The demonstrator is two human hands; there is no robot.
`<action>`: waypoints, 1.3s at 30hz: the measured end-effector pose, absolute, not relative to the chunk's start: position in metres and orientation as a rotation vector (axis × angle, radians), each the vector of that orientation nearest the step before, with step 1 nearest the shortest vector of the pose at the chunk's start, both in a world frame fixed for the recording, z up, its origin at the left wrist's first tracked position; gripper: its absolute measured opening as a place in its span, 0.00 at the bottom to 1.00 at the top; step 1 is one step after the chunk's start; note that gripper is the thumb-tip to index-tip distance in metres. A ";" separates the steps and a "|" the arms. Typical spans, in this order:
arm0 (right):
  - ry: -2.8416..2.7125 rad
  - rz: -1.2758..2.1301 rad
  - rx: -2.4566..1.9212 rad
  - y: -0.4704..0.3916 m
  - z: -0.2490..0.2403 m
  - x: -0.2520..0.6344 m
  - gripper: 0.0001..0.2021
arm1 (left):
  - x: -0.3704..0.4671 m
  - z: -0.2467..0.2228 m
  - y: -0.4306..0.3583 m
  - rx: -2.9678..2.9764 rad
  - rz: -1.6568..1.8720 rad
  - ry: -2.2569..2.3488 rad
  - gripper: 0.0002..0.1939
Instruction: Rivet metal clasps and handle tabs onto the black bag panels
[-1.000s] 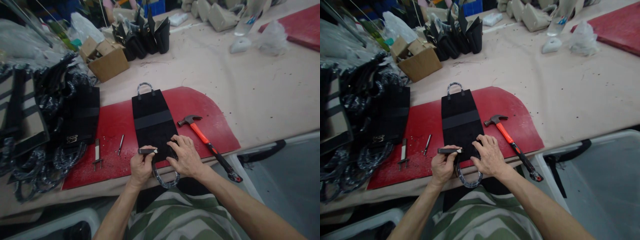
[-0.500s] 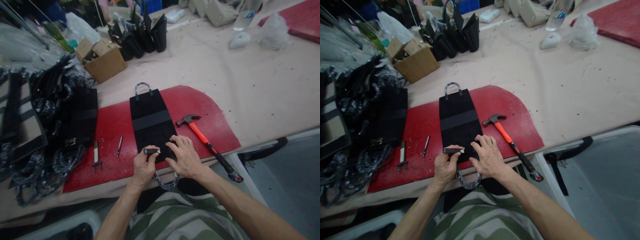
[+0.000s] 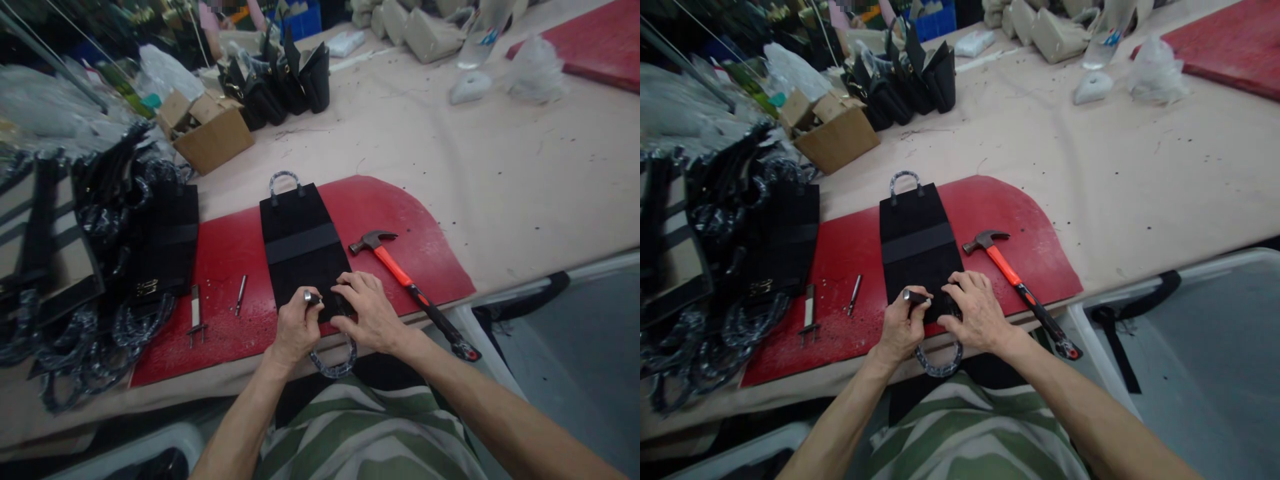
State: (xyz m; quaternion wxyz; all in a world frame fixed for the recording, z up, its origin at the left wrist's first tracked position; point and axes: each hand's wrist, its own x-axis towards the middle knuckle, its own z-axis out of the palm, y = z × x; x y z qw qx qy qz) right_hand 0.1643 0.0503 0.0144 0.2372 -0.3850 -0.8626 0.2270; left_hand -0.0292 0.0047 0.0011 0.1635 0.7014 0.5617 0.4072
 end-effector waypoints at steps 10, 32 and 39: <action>-2.377 0.264 -1.856 0.070 0.041 0.241 0.11 | -0.031 0.001 0.008 1.948 1.149 1.552 0.06; -2.059 1.052 -1.425 0.044 0.131 0.203 0.16 | -0.029 -0.004 0.010 1.925 1.218 1.537 0.06; -2.315 0.549 -1.263 0.032 0.177 0.199 0.13 | -0.028 -0.007 0.008 1.934 1.259 1.537 0.05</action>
